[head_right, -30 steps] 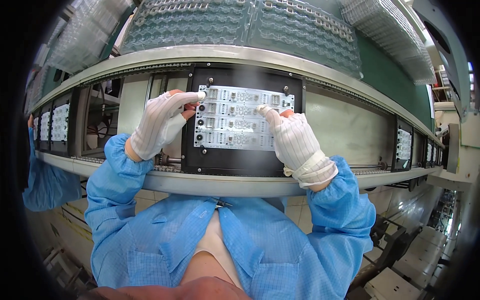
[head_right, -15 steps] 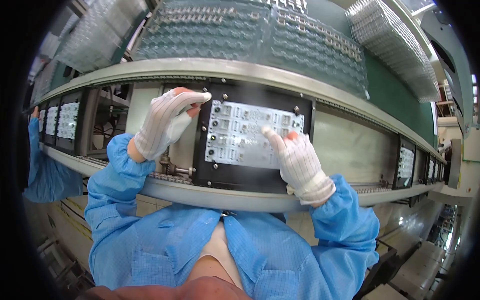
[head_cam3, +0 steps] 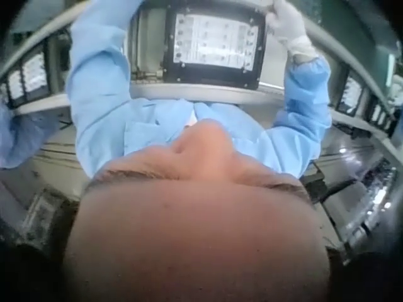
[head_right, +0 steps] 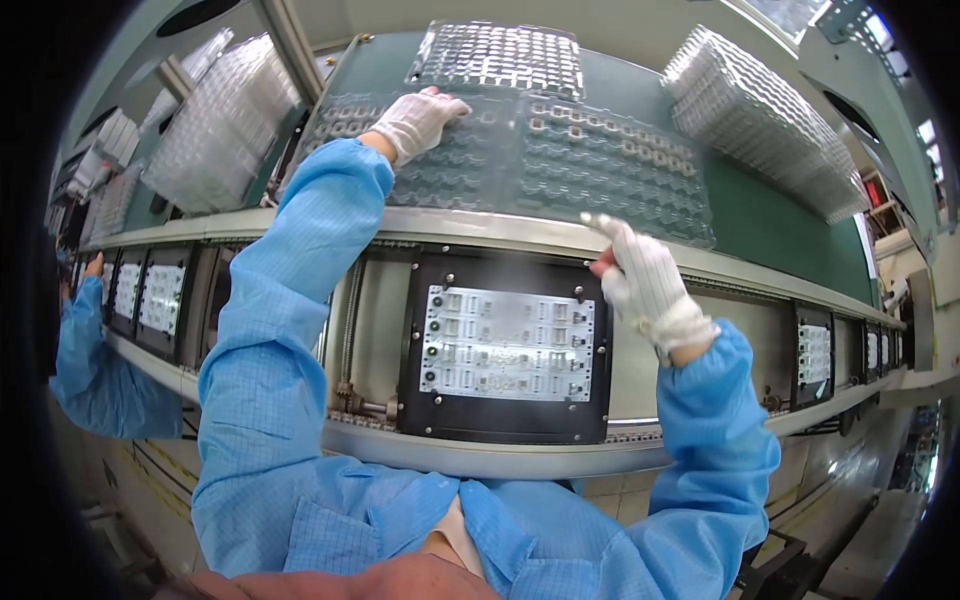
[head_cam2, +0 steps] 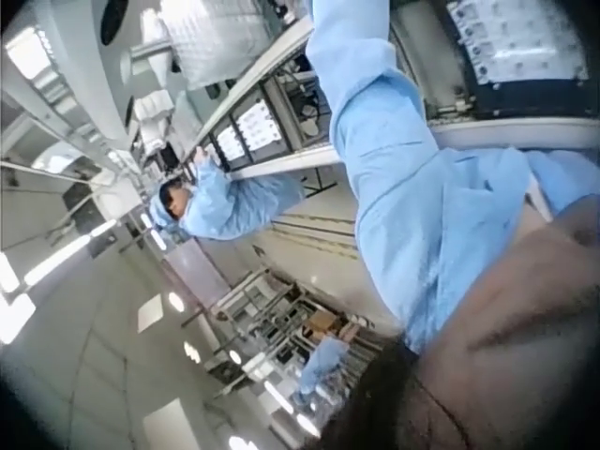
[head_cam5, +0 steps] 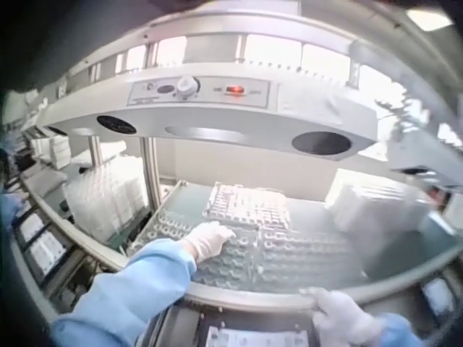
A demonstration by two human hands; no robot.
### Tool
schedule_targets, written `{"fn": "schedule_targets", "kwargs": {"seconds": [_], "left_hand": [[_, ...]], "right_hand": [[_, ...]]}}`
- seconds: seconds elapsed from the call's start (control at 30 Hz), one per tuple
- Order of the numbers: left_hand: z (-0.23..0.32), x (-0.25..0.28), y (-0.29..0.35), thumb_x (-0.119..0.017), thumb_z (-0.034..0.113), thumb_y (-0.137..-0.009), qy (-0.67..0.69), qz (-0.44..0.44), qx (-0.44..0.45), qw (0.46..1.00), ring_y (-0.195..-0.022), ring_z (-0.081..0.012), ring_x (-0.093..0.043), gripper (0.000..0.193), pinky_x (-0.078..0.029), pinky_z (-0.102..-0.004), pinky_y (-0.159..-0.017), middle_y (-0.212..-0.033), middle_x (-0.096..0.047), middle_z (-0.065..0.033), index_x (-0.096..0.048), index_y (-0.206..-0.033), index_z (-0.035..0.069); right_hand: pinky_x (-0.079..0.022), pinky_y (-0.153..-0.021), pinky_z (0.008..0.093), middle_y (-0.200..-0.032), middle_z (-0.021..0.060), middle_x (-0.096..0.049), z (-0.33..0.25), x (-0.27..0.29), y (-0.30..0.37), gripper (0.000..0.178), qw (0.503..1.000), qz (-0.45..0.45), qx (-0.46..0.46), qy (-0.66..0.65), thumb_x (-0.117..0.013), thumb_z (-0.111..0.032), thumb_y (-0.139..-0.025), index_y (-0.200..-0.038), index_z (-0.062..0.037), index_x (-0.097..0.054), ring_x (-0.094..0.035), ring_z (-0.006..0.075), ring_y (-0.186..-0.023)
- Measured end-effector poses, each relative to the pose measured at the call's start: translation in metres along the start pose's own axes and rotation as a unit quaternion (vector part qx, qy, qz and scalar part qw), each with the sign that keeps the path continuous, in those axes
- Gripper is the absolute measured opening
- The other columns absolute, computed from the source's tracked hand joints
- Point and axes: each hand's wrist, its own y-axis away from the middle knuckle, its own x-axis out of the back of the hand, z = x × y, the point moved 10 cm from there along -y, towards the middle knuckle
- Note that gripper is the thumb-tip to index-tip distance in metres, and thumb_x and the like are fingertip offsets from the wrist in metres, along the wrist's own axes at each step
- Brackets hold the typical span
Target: Place small electronic components onto a larger panel on a production line conveyor belt.
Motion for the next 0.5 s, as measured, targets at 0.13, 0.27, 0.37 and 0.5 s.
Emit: {"fn": "schedule_targets", "kwargs": {"seconds": [0.13,0.27,0.37,0.5], "left_hand": [[-0.011,-0.021,-0.013,-0.058,-0.003,-0.084,-0.027,-0.086,-0.019,0.996,-0.098,-0.0325,-0.069,0.034,-0.056,-0.0400,-0.085,-0.098,-0.072,-0.0130,-0.067,-0.116,0.008],[-0.028,-0.009,-0.015,-0.060,-0.001,-0.089,0.062,-0.031,0.020,0.997,-0.083,-0.0285,-0.070,0.031,-0.057,-0.0386,-0.079,-0.091,-0.072,-0.0094,-0.065,-0.117,0.010],[-0.012,0.031,0.002,-0.070,0.003,-0.084,0.074,0.081,-0.017,0.994,-0.082,-0.0263,-0.069,0.040,-0.057,-0.0367,-0.078,-0.086,-0.070,-0.0073,-0.063,-0.122,0.013],[0.033,0.081,0.058,-0.069,0.000,-0.082,0.127,0.105,-0.036,0.986,-0.082,-0.0269,-0.068,0.044,-0.057,-0.0373,-0.077,-0.086,-0.069,-0.0071,-0.062,-0.124,0.013]], "right_hand": [[-0.054,-0.080,0.0406,-0.085,0.0137,-0.068,0.052,0.009,-0.052,0.062,0.998,0.031,-0.048,0.027,-0.057,0.004,-0.082,-0.141,-0.0116,-0.050,-0.068,0.0288,-0.083],[-0.054,-0.084,0.0389,-0.090,0.0133,-0.069,0.085,0.002,-0.107,0.063,0.988,0.072,-0.137,-0.006,-0.055,-0.004,-0.088,-0.149,-0.0157,-0.044,-0.068,0.0271,-0.086],[-0.052,-0.079,0.0373,-0.089,0.0113,-0.069,0.094,-0.014,-0.144,0.040,0.985,0.112,-0.071,0.107,-0.058,-0.019,-0.095,-0.135,-0.0132,-0.057,-0.066,0.0252,-0.079],[-0.054,-0.092,0.0402,-0.122,0.0177,-0.066,0.129,-0.059,-0.180,0.057,0.974,-0.040,-0.176,0.139,-0.051,-0.009,-0.093,-0.147,-0.0235,-0.049,-0.064,0.0359,-0.110]]}}
